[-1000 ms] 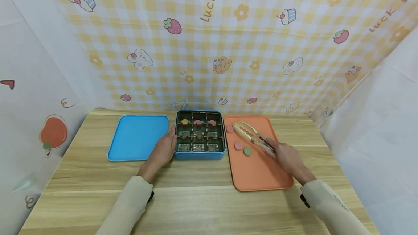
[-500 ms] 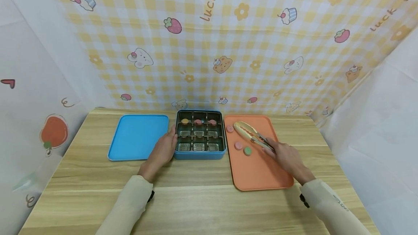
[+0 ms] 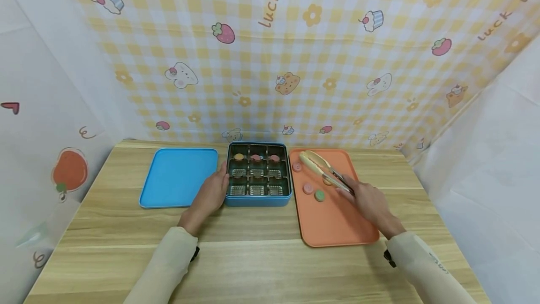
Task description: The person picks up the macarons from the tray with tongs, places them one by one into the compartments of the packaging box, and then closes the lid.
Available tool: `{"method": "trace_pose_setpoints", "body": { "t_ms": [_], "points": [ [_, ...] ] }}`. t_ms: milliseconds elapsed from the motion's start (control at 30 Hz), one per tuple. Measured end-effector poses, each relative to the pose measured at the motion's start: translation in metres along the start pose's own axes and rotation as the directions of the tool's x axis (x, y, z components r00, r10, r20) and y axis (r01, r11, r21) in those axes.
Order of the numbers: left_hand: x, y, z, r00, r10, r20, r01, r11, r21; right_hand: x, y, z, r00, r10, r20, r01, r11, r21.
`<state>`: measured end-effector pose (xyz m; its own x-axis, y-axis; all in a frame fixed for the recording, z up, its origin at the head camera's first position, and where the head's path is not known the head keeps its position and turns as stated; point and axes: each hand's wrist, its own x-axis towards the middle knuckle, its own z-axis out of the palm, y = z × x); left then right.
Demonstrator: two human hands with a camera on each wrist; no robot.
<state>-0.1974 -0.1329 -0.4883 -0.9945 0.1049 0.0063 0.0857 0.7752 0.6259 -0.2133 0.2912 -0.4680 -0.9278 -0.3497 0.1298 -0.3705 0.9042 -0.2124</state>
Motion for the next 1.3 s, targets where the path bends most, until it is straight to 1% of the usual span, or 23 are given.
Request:
{"method": "trace_pose_setpoints", "body": {
  "t_ms": [233,433,633,1000,1167,1300],
  "points": [
    [-0.001,0.000,0.000,1.000,0.000,0.011,0.000,1.000,0.002,0.005,-0.010,-0.002,1.000,-0.006,0.000,0.006,0.999,0.032],
    [-0.001,0.000,0.000,1.000,0.004,0.005,-0.004,1.000,-0.001,0.009,-0.021,-0.004,0.998,-0.058,-0.037,0.061,0.996,0.065],
    [-0.001,0.000,0.000,1.000,0.005,0.003,-0.005,1.000,-0.003,0.014,-0.031,-0.005,0.994,-0.092,-0.062,0.097,0.992,0.086],
    [-0.001,0.001,-0.001,1.000,0.007,0.001,-0.007,1.000,0.001,0.019,-0.049,-0.006,0.985,-0.147,-0.086,0.153,0.986,0.069],
    [0.000,0.001,0.001,1.000,0.012,0.000,-0.012,1.000,0.001,0.018,-0.055,-0.005,0.983,-0.157,-0.095,0.162,0.986,0.049],
    [0.000,0.000,0.001,1.000,0.010,-0.005,-0.010,1.000,-0.005,0.018,-0.058,-0.004,0.983,-0.160,-0.084,0.165,0.985,0.047]
  ]
}}
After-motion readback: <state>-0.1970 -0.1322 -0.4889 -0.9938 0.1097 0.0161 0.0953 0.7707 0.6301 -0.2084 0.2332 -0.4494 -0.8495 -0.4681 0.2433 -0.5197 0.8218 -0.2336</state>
